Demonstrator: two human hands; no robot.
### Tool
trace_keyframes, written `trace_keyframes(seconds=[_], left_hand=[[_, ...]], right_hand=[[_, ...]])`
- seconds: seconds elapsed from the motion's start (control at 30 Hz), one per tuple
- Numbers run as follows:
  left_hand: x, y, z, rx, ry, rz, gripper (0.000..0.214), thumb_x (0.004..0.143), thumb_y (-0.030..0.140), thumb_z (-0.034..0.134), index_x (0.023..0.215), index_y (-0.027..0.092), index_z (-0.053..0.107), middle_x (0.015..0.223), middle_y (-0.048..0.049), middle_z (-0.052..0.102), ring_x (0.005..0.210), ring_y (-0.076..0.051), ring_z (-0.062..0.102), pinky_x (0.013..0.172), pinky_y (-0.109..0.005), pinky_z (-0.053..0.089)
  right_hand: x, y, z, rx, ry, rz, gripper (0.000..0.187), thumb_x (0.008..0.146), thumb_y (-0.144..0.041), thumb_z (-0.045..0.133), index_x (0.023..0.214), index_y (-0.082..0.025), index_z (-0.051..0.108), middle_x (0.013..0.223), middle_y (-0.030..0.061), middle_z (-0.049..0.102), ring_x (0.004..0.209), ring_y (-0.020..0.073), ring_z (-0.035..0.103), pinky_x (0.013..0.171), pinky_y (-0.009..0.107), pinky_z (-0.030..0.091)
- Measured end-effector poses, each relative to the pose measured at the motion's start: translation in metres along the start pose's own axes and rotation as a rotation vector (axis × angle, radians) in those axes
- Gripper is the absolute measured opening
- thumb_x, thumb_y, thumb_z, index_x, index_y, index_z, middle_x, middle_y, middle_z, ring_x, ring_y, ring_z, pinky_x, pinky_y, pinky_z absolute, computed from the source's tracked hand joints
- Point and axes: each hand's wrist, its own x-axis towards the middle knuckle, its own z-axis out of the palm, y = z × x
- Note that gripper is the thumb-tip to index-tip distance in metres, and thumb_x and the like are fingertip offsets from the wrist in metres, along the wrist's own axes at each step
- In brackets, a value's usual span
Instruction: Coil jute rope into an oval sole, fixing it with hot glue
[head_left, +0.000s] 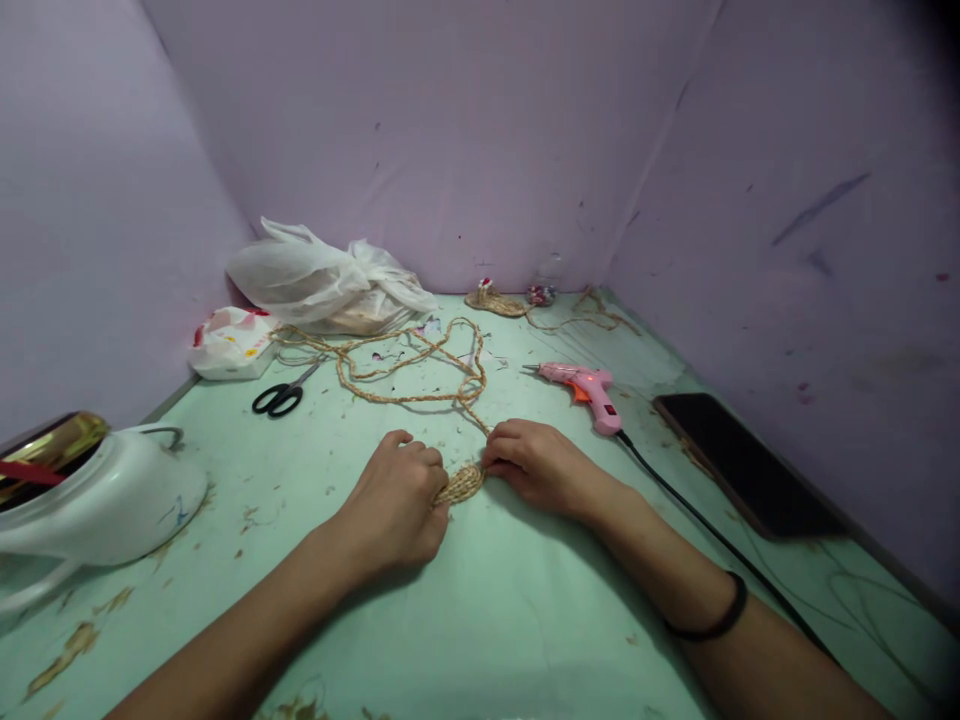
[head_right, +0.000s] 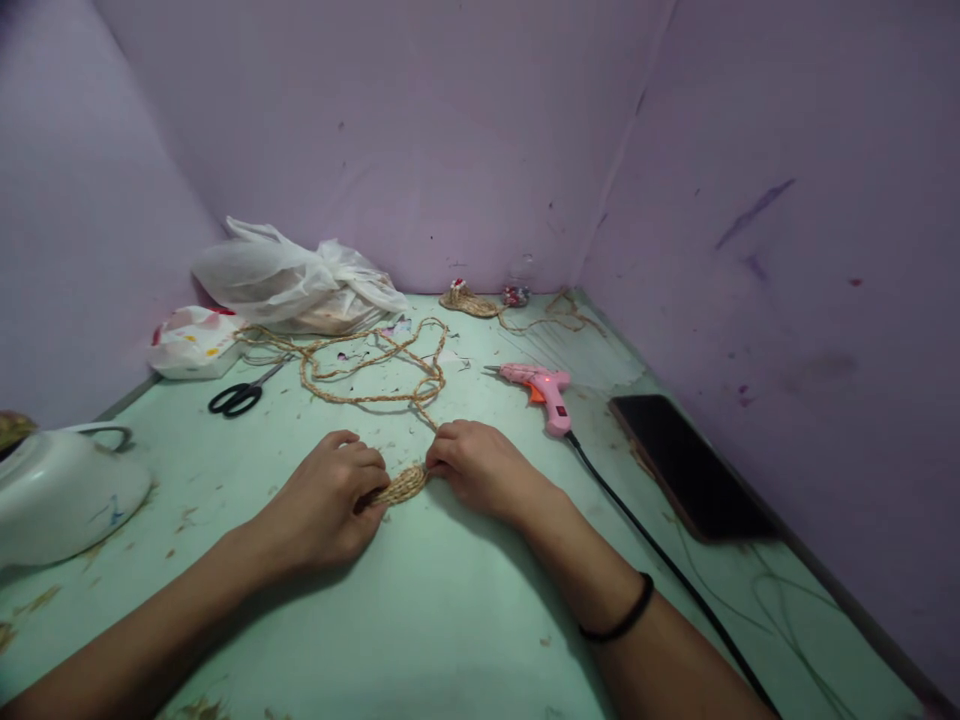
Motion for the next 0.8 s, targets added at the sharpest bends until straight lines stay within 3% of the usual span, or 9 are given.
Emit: trace_keyframes(seconds=[0.17, 0.4, 0.57, 0.8], left_hand=[[0.0, 0.001, 0.001, -0.001, 0.004, -0.003, 0.013, 0.072, 0.017, 0.053, 0.061, 0.016, 0.059, 0.07, -0.0057, 0.063, 0.07, -0.018, 0.055, 0.092, -0.042, 0.037], [0.001, 0.001, 0.0, -0.007, -0.023, -0.029, 0.015, 0.075, 0.018, 0.051, 0.065, 0.015, 0.061, 0.073, -0.0061, 0.064, 0.072, -0.019, 0.055, 0.089, -0.041, 0.038], [0.0, 0.001, -0.001, -0.013, -0.022, -0.023, 0.016, 0.078, 0.019, 0.051, 0.068, 0.016, 0.063, 0.075, -0.0065, 0.064, 0.073, -0.019, 0.055, 0.089, -0.042, 0.037], [0.0, 0.001, -0.001, -0.028, -0.018, -0.015, 0.017, 0.077, 0.018, 0.051, 0.067, 0.016, 0.063, 0.074, -0.0066, 0.065, 0.072, -0.018, 0.056, 0.089, -0.042, 0.037]], right_hand=[[0.002, -0.003, -0.004, -0.071, 0.01, 0.031, 0.012, 0.082, -0.01, 0.061, 0.079, -0.017, 0.07, 0.079, 0.0035, 0.067, 0.073, 0.015, 0.059, 0.063, 0.025, 0.038], [-0.005, -0.005, -0.015, 0.034, -0.03, -0.036, 0.011, 0.078, -0.011, 0.065, 0.084, -0.018, 0.071, 0.082, 0.0034, 0.067, 0.078, 0.0159, 0.06, 0.069, 0.026, 0.042], [-0.006, -0.006, -0.007, 0.074, 0.06, -0.13, 0.011, 0.081, -0.015, 0.065, 0.086, -0.021, 0.072, 0.088, 0.0036, 0.068, 0.076, 0.0144, 0.061, 0.069, 0.025, 0.044], [-0.001, -0.012, 0.001, -0.044, 0.037, -0.157, 0.017, 0.078, -0.007, 0.06, 0.075, -0.019, 0.071, 0.079, 0.0029, 0.071, 0.071, 0.0147, 0.061, 0.067, 0.028, 0.039]])
